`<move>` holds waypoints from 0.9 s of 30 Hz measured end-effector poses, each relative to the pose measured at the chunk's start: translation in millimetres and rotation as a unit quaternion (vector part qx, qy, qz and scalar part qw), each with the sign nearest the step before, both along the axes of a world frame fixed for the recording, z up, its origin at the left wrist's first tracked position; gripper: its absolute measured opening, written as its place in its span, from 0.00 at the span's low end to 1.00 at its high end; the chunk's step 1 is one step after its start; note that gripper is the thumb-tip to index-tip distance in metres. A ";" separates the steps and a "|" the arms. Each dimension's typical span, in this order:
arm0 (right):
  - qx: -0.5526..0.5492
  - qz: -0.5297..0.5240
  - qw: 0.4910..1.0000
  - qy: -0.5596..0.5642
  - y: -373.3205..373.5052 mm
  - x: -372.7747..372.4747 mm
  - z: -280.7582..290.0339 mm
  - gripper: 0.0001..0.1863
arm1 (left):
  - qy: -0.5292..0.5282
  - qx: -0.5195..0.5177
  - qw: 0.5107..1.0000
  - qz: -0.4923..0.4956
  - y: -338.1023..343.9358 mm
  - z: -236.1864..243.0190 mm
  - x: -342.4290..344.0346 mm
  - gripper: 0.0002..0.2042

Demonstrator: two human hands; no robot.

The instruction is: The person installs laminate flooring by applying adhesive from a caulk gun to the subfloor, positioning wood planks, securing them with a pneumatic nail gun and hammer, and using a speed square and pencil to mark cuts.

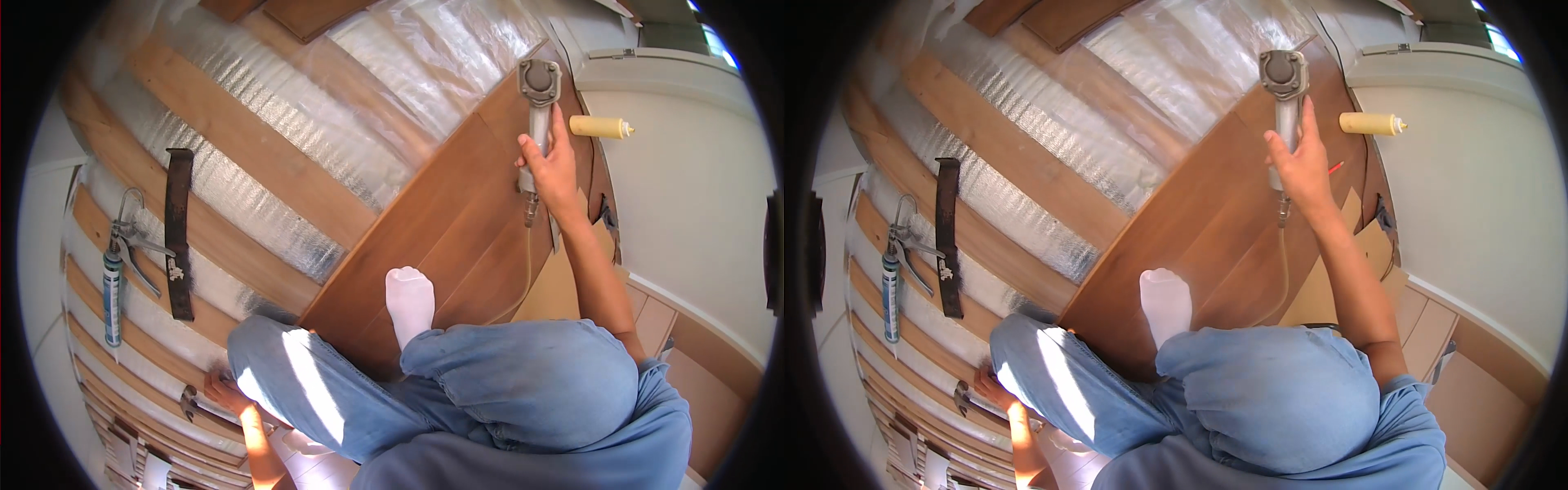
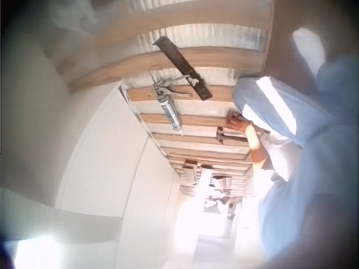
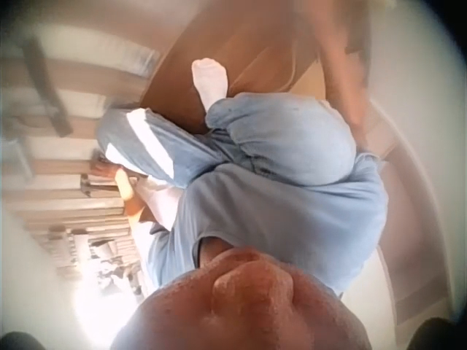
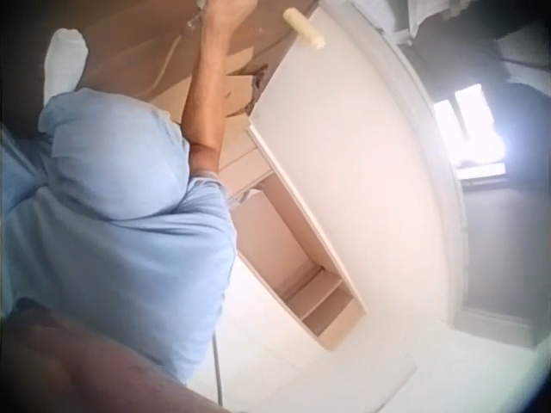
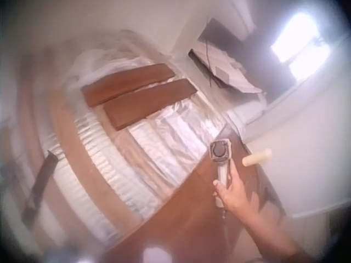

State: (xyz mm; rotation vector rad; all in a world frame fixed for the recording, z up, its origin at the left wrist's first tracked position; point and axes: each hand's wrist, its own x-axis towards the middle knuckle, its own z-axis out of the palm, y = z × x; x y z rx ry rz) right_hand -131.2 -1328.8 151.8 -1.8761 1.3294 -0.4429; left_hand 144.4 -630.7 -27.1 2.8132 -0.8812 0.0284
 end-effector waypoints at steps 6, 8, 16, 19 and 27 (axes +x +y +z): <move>0.035 -0.032 0.991 -0.127 52.3 33.0 0.9 0.45 | 0.092 -0.029 0.986 0.134 -21.6 17.2 17.9 0.11; 0.112 -0.004 0.979 -0.171 64.6 60.2 12.6 0.43 | 0.096 -0.157 0.944 0.273 -37.0 11.5 42.9 0.13; 0.290 0.190 0.903 -0.253 109.4 110.0 16.3 0.41 | 0.363 -0.247 0.896 -0.073 -337.6 156.5 -20.7 0.16; 0.469 0.164 0.798 -0.342 111.5 113.3 19.4 0.30 | 0.296 -0.182 0.893 -0.284 -362.5 174.4 -61.0 0.34; 0.634 0.028 0.636 -0.439 99.3 87.3 -14.1 0.09 | 0.190 -0.258 0.898 -0.300 -378.0 164.4 -106.4 0.26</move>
